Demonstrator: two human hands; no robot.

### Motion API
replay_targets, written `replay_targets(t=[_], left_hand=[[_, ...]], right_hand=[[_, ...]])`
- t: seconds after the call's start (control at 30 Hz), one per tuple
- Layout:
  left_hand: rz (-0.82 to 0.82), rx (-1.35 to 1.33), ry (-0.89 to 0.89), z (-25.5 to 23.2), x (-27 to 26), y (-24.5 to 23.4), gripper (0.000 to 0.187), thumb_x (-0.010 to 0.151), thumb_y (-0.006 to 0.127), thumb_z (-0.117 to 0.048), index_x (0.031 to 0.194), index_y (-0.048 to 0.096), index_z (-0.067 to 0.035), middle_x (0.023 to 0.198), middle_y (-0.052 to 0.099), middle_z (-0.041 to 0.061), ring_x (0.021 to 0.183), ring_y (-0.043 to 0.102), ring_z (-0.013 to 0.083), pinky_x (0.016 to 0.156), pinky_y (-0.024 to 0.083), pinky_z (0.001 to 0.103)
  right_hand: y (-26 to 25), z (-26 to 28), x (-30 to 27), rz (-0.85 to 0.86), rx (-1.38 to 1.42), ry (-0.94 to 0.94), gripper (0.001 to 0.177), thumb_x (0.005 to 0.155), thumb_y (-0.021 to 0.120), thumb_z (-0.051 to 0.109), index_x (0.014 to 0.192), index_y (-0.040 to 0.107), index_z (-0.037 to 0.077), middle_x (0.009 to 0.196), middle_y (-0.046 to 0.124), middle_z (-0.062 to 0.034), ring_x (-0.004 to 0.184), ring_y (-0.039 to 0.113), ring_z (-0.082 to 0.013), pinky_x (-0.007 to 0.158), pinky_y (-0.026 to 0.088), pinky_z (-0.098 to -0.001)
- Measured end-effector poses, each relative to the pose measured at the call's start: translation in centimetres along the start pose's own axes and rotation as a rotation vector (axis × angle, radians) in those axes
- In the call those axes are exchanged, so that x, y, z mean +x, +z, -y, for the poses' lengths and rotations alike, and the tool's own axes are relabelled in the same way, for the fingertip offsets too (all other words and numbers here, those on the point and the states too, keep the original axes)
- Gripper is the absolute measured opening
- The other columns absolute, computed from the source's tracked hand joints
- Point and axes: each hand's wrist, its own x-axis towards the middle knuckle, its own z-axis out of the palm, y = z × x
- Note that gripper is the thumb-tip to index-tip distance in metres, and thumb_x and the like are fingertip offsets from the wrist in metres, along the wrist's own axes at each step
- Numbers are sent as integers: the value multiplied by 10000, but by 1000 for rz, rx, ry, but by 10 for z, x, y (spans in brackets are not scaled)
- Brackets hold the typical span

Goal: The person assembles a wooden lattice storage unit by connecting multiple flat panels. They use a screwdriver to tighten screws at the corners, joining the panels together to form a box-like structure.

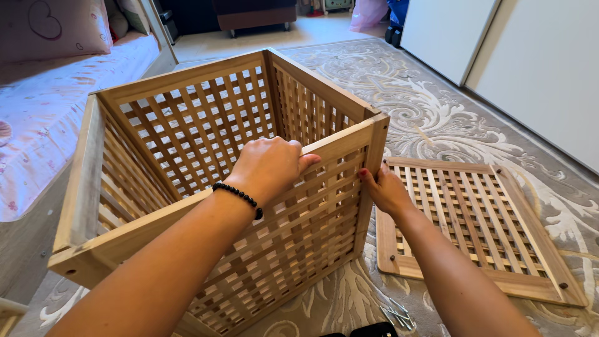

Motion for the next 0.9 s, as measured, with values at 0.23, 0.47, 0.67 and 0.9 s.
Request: replay_targets(t=[0.23,0.47,0.67,0.9], left_hand=[[-225,-306,-116,53,-62,-49,471,918,690,-454,1174,664,-59,1104,721,171,1014,697,322,858,528,460],[-1216,-606,-610,110,-263,62,381,943,704,-305,1199,640,-30,1149,696,141,1056,686,251,881,549,363],[-989,-811,-868,82,-314,186,356,974,668,-277,1208,608,-15,1163,645,134,1042,651,224,855,554,316],[-975,-789,-907,73,-305,198,411,934,713,-326,1171,607,-7,1053,691,115,950,671,207,812,555,312]], right_hand=[[6,-54,11,47,375,-155,675,970,560,619,1304,610,34,1122,733,-126,1042,676,-225,908,499,-378],[45,-114,-21,-72,232,-41,578,1024,584,554,1177,717,13,1058,758,-154,988,689,-260,893,516,-378],[64,-116,-29,-178,59,51,566,1007,612,532,1169,724,1,1086,759,-208,1057,724,-308,900,533,-419],[49,-109,-13,83,444,294,779,978,422,771,1148,572,26,662,326,-36,507,298,-142,469,224,-324]])
